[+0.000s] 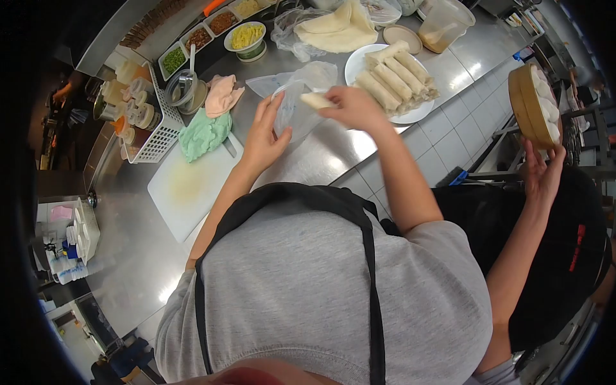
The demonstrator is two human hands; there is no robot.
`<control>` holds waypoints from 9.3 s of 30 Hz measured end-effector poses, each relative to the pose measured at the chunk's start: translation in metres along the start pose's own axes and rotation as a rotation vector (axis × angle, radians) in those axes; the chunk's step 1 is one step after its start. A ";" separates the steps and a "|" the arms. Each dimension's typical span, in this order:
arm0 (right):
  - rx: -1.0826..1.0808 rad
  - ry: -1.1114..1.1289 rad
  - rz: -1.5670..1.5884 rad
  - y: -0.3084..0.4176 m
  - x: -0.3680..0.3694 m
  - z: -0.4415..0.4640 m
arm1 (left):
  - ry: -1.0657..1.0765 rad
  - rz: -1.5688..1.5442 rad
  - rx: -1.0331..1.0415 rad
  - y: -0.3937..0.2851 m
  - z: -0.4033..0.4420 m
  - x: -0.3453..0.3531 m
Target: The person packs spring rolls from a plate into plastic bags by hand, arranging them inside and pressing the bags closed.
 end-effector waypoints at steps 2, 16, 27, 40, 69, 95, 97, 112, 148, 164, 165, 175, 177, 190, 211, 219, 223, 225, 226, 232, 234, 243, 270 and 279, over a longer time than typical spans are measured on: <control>0.009 0.000 0.073 -0.018 0.036 0.014 | 0.048 -0.032 -0.025 -0.004 -0.004 0.003; -0.252 -0.192 -0.303 -0.028 0.049 0.042 | 0.063 -0.134 -0.029 0.010 -0.017 0.027; 0.511 -0.597 -0.657 -0.077 -0.153 0.021 | 0.085 -0.129 -0.059 0.013 -0.017 0.022; 0.154 -0.583 -0.604 -0.103 -0.169 0.025 | 0.001 -0.160 -0.082 0.023 0.000 0.011; -0.181 -0.381 -0.134 -0.082 0.113 0.065 | -0.079 -0.066 0.087 0.005 -0.028 0.029; -0.272 -0.342 -0.503 -0.033 -0.109 0.051 | 0.095 -0.103 -0.126 0.015 -0.040 0.019; -0.345 -0.328 -0.719 -0.055 -0.152 0.074 | 0.093 -0.098 -0.112 0.013 -0.039 0.019; -0.272 -0.057 -0.848 -0.028 -0.190 0.068 | -0.025 -0.126 -0.142 0.027 -0.030 0.021; -0.387 -0.130 0.012 -0.069 0.149 0.051 | 0.023 -0.051 0.037 -0.009 -0.051 0.016; -0.389 -0.211 0.170 -0.050 0.131 0.027 | 0.163 -0.208 -0.008 -0.013 -0.058 0.015; -0.531 -0.223 0.001 -0.044 0.128 0.027 | 0.166 -0.189 0.013 -0.012 -0.056 0.015; 0.078 -0.122 -0.368 -0.043 -0.147 0.062 | 0.063 -0.127 -0.133 0.018 -0.059 -0.004; -0.007 -0.126 -0.489 -0.070 -0.168 0.079 | 0.082 -0.134 -0.145 0.015 -0.060 -0.003; 0.012 0.058 -0.688 -0.102 -0.191 0.118 | 0.076 -0.116 -0.170 0.012 -0.049 -0.007; -0.007 -0.275 0.297 -0.040 0.071 0.039 | 0.064 -0.029 0.048 -0.012 -0.034 0.016; -0.314 -0.377 -0.034 -0.045 0.074 0.044 | 0.167 -0.082 0.038 -0.016 -0.037 0.018; -0.322 -0.455 -0.110 -0.061 0.078 0.049 | 0.219 -0.113 0.017 -0.017 -0.039 0.022; -0.299 -0.471 -0.272 -0.066 0.064 0.044 | 0.189 -0.105 0.043 -0.014 -0.038 0.026; -0.334 -0.403 -0.256 -0.057 0.055 0.040 | 0.151 -0.083 0.053 -0.013 -0.037 0.026; -0.218 -0.747 -0.494 -0.035 -0.067 0.004 | 0.044 -0.012 0.051 -0.006 -0.034 0.022; -0.013 -0.803 -0.757 -0.055 -0.097 -0.005 | 0.065 -0.035 0.019 -0.006 -0.034 0.022; 0.003 -0.661 -0.382 -0.077 -0.119 -0.004 | 0.035 -0.063 -0.004 -0.004 -0.032 0.017; -0.339 -0.341 0.503 -0.078 0.116 0.066 | -0.004 0.009 0.133 -0.018 -0.028 0.025; -0.441 -0.634 -0.468 -0.055 -0.018 0.000 | -0.010 0.015 0.030 -0.004 -0.037 0.011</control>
Point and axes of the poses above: each hand's wrist, its own z-axis towards the middle knuckle, its own x-axis out of the palm, y = z × x, the point moved 2 cm from there along z, towards the middle knuckle, and after that the axes turned 15 degrees about z, right-handed, at the moved point
